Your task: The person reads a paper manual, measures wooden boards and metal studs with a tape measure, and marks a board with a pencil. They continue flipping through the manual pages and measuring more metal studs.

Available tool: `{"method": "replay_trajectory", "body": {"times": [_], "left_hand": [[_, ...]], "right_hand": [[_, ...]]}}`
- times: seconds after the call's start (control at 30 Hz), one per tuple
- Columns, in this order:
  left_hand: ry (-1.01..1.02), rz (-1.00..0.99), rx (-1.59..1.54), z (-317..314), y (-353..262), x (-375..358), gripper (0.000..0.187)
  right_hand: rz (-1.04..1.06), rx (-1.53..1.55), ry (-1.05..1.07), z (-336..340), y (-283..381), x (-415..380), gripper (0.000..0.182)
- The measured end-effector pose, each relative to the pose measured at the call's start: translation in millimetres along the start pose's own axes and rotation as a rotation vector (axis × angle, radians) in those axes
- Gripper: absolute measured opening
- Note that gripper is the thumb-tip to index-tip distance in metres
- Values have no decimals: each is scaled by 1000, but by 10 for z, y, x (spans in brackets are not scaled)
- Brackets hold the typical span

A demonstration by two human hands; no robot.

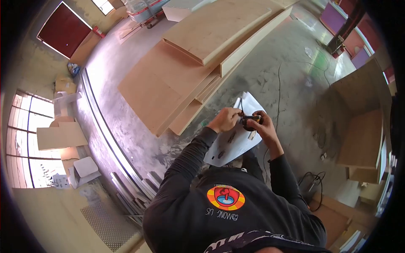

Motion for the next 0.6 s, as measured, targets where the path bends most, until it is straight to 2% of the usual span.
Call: {"method": "replay_trajectory", "body": {"times": [0.07, 0.13, 0.17, 0.2, 0.27, 0.3, 0.33, 0.4, 0.43, 0.47, 0.53, 0.57, 0.6], "left_hand": [[-41, 66, 26, 100, 70, 160, 23], [-221, 36, 46, 376, 18, 387, 22], [-267, 22, 87, 455, 29, 496, 21], [-260, 10, 90, 488, 49, 616, 21], [-130, 88, 179, 435, 162, 906, 19], [-119, 115, 186, 435, 248, 1057, 17], [-104, 100, 190, 463, 208, 1222, 17], [-131, 94, 334, 600, 130, 1517, 16], [-93, 93, 300, 639, 149, 1676, 19], [-77, 84, 302, 683, 157, 1841, 19], [43, 76, 174, 639, 235, 2089, 21], [107, 43, 215, 591, 255, 2199, 22], [108, 42, 210, 588, 235, 2319, 22]], "right_hand": [[-63, 206, -23, 74, 137, 146, 26], [50, 606, -54, 314, -6, 402, 24], [2, 804, -129, 472, -137, 471, 21], [-1, 1047, -65, 542, -220, 560, 19], [50, 1167, -28, 726, -201, 712, 20], [95, 1165, 59, 801, -36, 813, 22], [51, 1086, -34, 940, 26, 888, 23], [38, 890, 91, 1091, 164, 1127, 23], [40, 846, 167, 1134, 251, 1233, 23], [50, 852, 152, 1242, 303, 1351, 23], [-44, 621, 254, 1230, 415, 1511, 21], [82, 376, 182, 1404, 320, 1681, 23], [233, -60, 169, 1501, 505, 1764, 28]]}}
Point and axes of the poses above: each hand's wrist, its own x-axis towards the middle knuckle, its own z-axis out of the back of the hand, y = z × x, the point moved 10 cm from there along x, towards the middle knuckle, and after that the axes turned 11 degrees about y, right-handed, at the moved point
